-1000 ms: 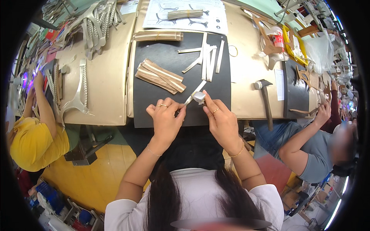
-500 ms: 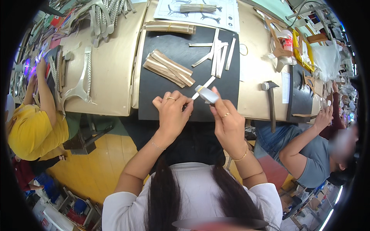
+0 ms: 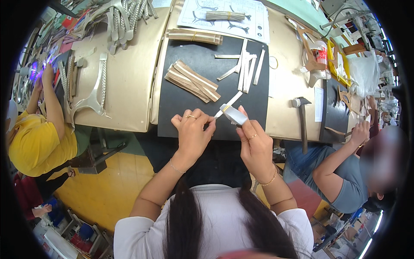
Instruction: The person repeatedly picks up small wooden strips, applies glue from a bottle, and presses them onto a small metal fixture. The process is repeated for multiple strips in a workshop setting with other workers visible in the background.
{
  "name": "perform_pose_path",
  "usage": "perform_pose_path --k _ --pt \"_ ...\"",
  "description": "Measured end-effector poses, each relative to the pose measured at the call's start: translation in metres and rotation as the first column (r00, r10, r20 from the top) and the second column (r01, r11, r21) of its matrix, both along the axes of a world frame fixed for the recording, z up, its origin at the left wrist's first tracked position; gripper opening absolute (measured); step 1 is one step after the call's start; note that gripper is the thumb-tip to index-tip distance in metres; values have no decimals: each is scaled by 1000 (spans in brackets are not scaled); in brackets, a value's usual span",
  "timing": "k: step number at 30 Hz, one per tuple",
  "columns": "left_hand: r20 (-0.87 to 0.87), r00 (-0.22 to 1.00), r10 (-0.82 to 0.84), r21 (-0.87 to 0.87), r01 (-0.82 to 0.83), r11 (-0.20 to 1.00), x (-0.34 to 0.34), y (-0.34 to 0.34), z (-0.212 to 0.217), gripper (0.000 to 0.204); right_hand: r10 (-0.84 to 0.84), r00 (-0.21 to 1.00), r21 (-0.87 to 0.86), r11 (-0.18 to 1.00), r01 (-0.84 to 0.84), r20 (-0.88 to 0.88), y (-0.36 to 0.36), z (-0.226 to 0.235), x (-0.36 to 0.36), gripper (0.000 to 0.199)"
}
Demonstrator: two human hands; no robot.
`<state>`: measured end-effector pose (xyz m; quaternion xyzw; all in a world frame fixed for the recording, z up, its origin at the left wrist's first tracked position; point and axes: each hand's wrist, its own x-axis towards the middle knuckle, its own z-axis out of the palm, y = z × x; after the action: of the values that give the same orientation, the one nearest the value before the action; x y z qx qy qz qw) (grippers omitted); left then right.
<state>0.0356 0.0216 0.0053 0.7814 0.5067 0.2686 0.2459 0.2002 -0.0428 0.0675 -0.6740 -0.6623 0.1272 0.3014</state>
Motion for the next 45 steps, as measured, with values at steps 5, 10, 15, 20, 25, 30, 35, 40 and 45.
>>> perform_pose_path --k 5,10,15,20,25,30,35,40,45 --pt "4 1000 -16 32 15 999 1 0 -2 10 86 982 -203 978 -51 167 5 3 -1 50" --pt "1 1000 -4 46 4 999 0 -1 -3 10 30 1000 30 999 -30 3 -1 -2 -3 52" --pt "17 1000 25 46 -26 999 -8 -4 -1 9 107 976 -243 968 -59 188 -2 -11 -4 53" --pt "15 1000 -1 55 0 998 -9 -5 -2 10 80 991 -136 989 -65 109 -1 -8 -1 51" --pt "2 1000 -23 106 23 994 -10 -7 -4 11 93 991 -139 987 -78 101 -3 -7 -5 50" --pt "-37 997 -61 195 67 979 -19 -9 -7 16 134 974 -253 964 -85 182 -2 -11 -5 51" --pt "-70 989 -130 278 144 950 -28 -12 -8 25 126 977 -255 964 -79 173 -5 -11 -6 52" --pt "-141 972 -187 323 224 920 -32 -11 -6 26 129 977 -268 960 -80 170 -4 -10 -6 52" --pt "-161 962 -220 336 263 904 -34 -9 -6 27 119 985 -168 981 -98 122 -5 -3 -8 52"
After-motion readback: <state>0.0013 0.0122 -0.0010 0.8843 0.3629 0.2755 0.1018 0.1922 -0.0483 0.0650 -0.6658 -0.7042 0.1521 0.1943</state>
